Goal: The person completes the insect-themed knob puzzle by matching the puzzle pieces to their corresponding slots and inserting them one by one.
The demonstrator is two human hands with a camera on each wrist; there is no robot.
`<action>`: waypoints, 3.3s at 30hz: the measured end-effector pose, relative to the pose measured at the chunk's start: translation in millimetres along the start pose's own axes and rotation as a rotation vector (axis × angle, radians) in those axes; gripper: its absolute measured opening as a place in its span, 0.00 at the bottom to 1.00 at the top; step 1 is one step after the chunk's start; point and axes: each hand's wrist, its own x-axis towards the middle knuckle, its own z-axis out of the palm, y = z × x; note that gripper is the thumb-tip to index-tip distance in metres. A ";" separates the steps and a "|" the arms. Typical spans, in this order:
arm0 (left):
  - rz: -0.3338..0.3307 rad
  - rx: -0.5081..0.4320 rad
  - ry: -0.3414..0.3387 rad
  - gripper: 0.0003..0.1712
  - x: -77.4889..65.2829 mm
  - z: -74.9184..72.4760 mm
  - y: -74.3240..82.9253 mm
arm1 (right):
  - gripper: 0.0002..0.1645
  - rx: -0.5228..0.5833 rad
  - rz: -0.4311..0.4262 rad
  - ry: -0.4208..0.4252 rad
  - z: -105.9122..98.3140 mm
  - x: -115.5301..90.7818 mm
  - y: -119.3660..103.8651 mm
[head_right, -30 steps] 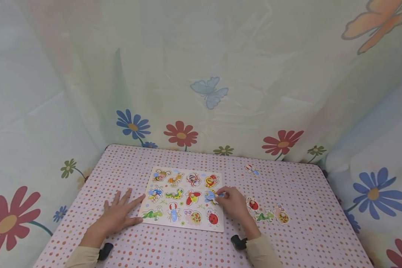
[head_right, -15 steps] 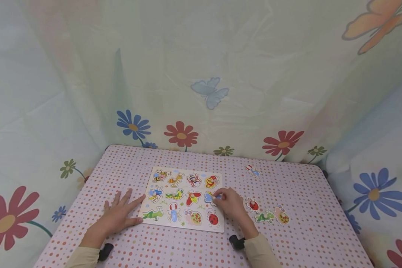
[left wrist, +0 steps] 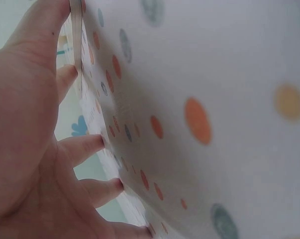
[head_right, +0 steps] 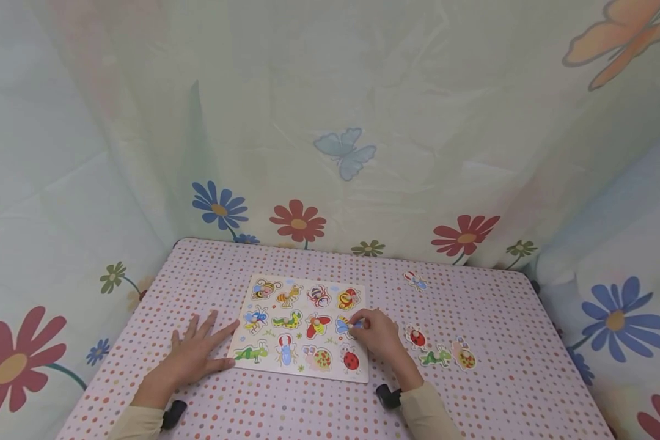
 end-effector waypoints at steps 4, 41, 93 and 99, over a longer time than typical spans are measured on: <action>0.007 0.001 0.006 0.47 -0.4 -0.2 0.0 | 0.07 -0.007 -0.026 -0.004 -1.3 -1.0 -0.6; 0.004 0.019 0.000 0.48 0.1 -3.5 2.1 | 0.09 -0.056 -0.038 0.077 -46.5 -18.4 13.0; 0.004 0.021 0.007 0.47 -0.5 -2.7 2.4 | 0.20 -0.077 0.286 0.145 -92.1 -80.3 109.0; 0.004 0.016 0.005 0.48 -0.6 -2.6 2.2 | 0.19 -0.082 0.291 0.145 -91.5 -80.5 108.0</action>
